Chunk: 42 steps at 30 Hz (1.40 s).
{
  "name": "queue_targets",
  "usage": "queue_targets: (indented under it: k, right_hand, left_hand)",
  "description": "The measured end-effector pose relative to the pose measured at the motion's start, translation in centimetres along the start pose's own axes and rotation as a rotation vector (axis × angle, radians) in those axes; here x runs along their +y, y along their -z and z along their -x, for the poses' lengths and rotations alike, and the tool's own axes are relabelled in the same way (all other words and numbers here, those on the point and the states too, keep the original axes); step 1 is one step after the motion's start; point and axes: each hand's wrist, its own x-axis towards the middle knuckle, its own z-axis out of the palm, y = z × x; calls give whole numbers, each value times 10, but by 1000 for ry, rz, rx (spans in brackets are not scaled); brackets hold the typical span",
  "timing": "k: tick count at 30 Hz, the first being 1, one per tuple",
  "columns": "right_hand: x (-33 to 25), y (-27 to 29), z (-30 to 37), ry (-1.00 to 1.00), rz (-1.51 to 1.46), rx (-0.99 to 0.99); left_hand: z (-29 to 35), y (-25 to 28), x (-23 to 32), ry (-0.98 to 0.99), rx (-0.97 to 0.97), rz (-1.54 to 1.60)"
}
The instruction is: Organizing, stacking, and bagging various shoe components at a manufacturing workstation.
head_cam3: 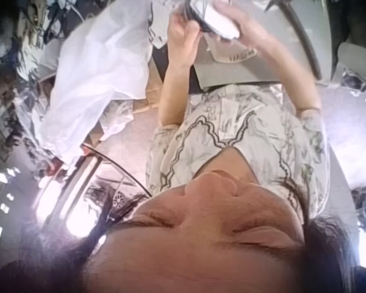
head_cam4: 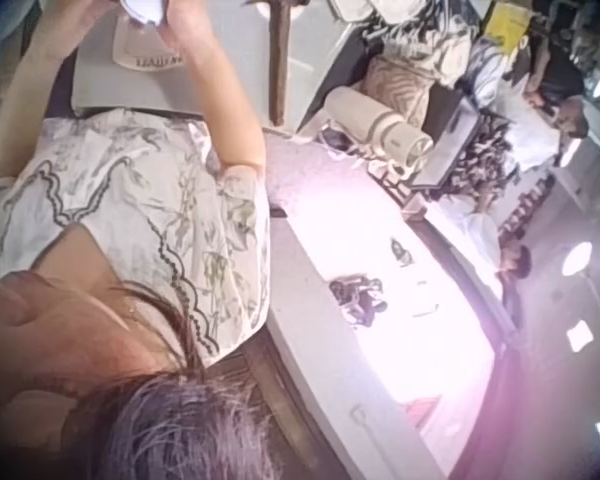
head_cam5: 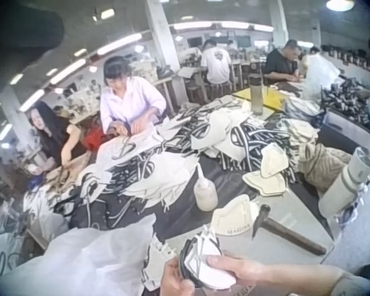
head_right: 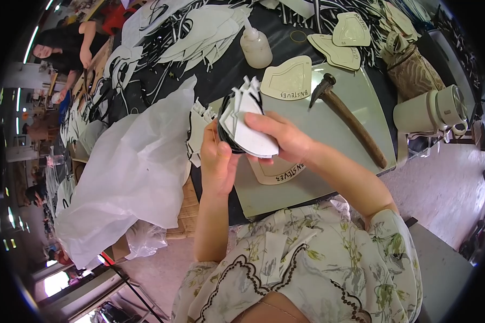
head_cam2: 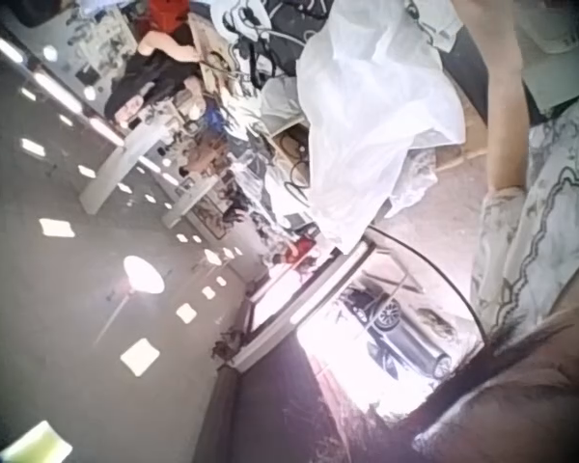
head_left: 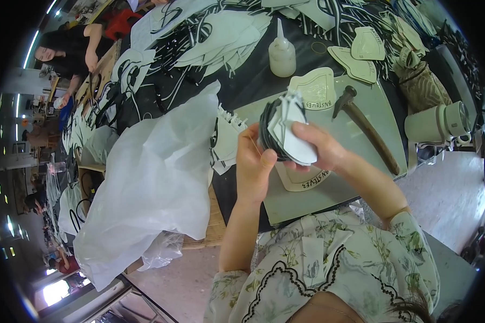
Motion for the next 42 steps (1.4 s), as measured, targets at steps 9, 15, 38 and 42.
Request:
queue_targets:
  k: [9,15,38,42]
  right_hand:
    - [-34,-11,1,-267,1315,-169]
    - [-21,-5,-13,-241,1693,64]
    - [-41,30,0,-77,21,59]
    - [-27,4,-1,5,169,249]
  left_hand:
    - [-6,10,42,-578,-251,-765]
    - [5,-13,42,-997,-378,-1067]
    - [35,23,27,-379,-460,67]
    - [24,3,18,-208,129,755]
